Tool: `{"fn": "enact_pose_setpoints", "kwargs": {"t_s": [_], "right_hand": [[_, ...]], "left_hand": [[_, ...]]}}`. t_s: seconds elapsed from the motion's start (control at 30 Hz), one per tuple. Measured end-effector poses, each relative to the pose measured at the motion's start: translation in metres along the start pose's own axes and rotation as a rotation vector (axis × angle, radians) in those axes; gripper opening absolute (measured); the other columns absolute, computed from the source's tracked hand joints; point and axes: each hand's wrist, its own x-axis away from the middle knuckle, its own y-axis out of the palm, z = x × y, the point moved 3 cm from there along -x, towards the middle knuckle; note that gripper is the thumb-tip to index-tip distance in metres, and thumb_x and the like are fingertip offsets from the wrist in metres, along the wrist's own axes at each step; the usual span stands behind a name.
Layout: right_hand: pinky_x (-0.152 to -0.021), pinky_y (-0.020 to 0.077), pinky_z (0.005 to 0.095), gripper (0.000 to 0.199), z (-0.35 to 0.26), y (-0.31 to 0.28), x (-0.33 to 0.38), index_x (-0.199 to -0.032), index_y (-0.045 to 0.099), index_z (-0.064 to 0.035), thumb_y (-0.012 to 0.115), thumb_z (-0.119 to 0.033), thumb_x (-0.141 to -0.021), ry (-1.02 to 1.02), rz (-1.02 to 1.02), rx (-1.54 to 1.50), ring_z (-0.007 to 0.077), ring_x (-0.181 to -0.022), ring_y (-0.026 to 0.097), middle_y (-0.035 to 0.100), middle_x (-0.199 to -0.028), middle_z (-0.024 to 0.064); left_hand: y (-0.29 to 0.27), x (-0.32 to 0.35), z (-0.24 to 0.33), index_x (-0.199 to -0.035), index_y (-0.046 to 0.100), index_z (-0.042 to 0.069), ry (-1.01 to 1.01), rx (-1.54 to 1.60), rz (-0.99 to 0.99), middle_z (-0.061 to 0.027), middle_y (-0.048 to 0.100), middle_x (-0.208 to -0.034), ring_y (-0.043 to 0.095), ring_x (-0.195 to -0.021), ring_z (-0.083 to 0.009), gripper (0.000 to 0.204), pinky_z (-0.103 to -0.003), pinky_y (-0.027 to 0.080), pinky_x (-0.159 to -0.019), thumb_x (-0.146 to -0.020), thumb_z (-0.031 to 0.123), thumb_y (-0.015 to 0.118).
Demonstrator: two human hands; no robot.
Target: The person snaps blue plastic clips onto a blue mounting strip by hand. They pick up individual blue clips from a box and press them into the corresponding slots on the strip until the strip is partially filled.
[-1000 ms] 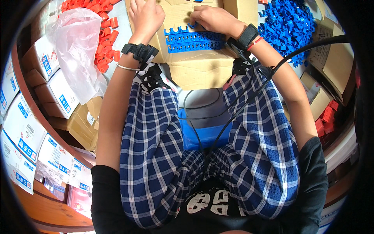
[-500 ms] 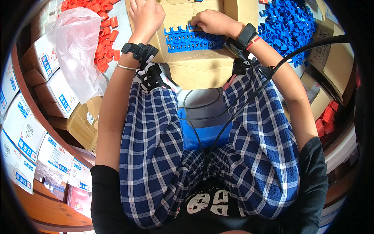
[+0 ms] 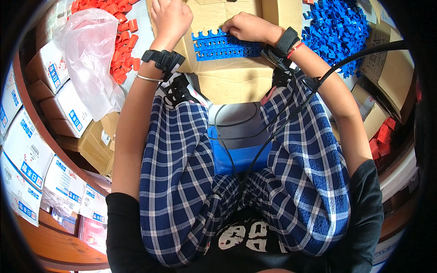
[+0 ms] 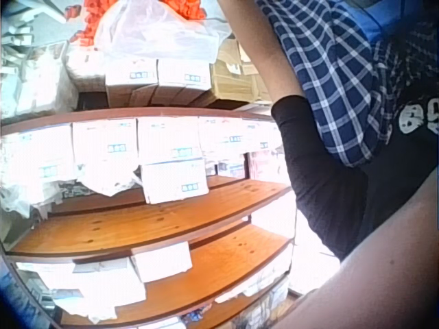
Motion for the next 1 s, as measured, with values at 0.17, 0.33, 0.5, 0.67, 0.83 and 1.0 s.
{"fn": "enact_pose_setpoints", "kwargs": {"t_s": [0.17, 0.33, 0.5, 0.67, 0.83, 1.0], "right_hand": [[-0.080, 0.0507, 0.0405, 0.025, -0.002, 0.001, 0.000, -0.098, 0.067, -0.0029, 0.052, -0.006, -0.078, -0.011, -0.007, 0.013, 0.0343, -0.086, 0.064, 0.067, -0.090, 0.0184], [-0.076, 0.0506, 0.0421, 0.025, 0.000, 0.006, 0.002, -0.098, 0.067, -0.0039, 0.051, -0.007, -0.078, -0.052, 0.014, 0.070, 0.0350, -0.083, 0.064, 0.067, -0.088, 0.0179], [-0.075, 0.0503, 0.0432, 0.022, -0.006, 0.000, 0.003, -0.096, 0.065, -0.0049, 0.052, -0.008, -0.079, -0.066, 0.035, 0.086, 0.0343, -0.083, 0.064, 0.066, -0.085, 0.0172], [-0.073, 0.0509, 0.0406, 0.018, -0.008, -0.013, 0.008, -0.092, 0.064, -0.0052, 0.051, -0.005, -0.081, 0.011, 0.086, 0.120, 0.0325, -0.079, 0.064, 0.067, -0.085, 0.0145], [-0.068, 0.0505, 0.0411, 0.015, 0.000, -0.015, 0.012, -0.086, 0.063, -0.0068, 0.049, -0.007, -0.081, 0.076, 0.034, 0.173, 0.0318, -0.074, 0.064, 0.067, -0.078, 0.0119], [-0.068, 0.0501, 0.0437, 0.015, -0.001, -0.015, 0.012, -0.089, 0.063, -0.0073, 0.051, -0.014, -0.084, 0.092, 0.034, 0.147, 0.0345, -0.076, 0.063, 0.066, -0.080, 0.0153]], "left_hand": [[-0.002, 0.000, 0.000, -0.107, 0.059, 0.010, 0.045, -0.030, 0.009, -0.0312, 0.032, -0.139, 0.029, -0.129, -0.0479, 0.031, -0.051, 0.024, -0.107, -0.079, 0.001, 0.050], [-0.001, 0.000, 0.003, -0.107, 0.059, 0.010, 0.027, -0.032, 0.015, -0.0291, 0.031, -0.141, 0.029, -0.129, -0.0469, 0.028, -0.050, 0.025, -0.107, -0.081, 0.003, 0.051], [-0.003, 0.001, 0.003, -0.107, 0.059, 0.009, 0.024, -0.046, 0.026, -0.0276, 0.030, -0.142, 0.029, -0.130, -0.0464, 0.025, -0.049, 0.026, -0.107, -0.084, 0.006, 0.052], [-0.004, 0.001, 0.004, -0.107, 0.059, 0.010, 0.028, -0.047, 0.023, -0.0282, 0.030, -0.142, 0.029, -0.130, -0.0464, 0.025, -0.050, 0.025, -0.107, -0.084, 0.006, 0.052], [-0.003, 0.001, 0.004, -0.107, 0.059, 0.010, 0.025, -0.035, 0.022, -0.0287, 0.030, -0.142, 0.029, -0.130, -0.0465, 0.025, -0.050, 0.025, -0.107, -0.083, 0.006, 0.051], [-0.003, 0.001, 0.001, -0.107, 0.059, 0.010, 0.023, -0.058, 0.019, -0.0294, 0.030, -0.141, 0.029, -0.130, -0.0466, 0.026, -0.050, 0.025, -0.107, -0.083, 0.005, 0.051]]}}
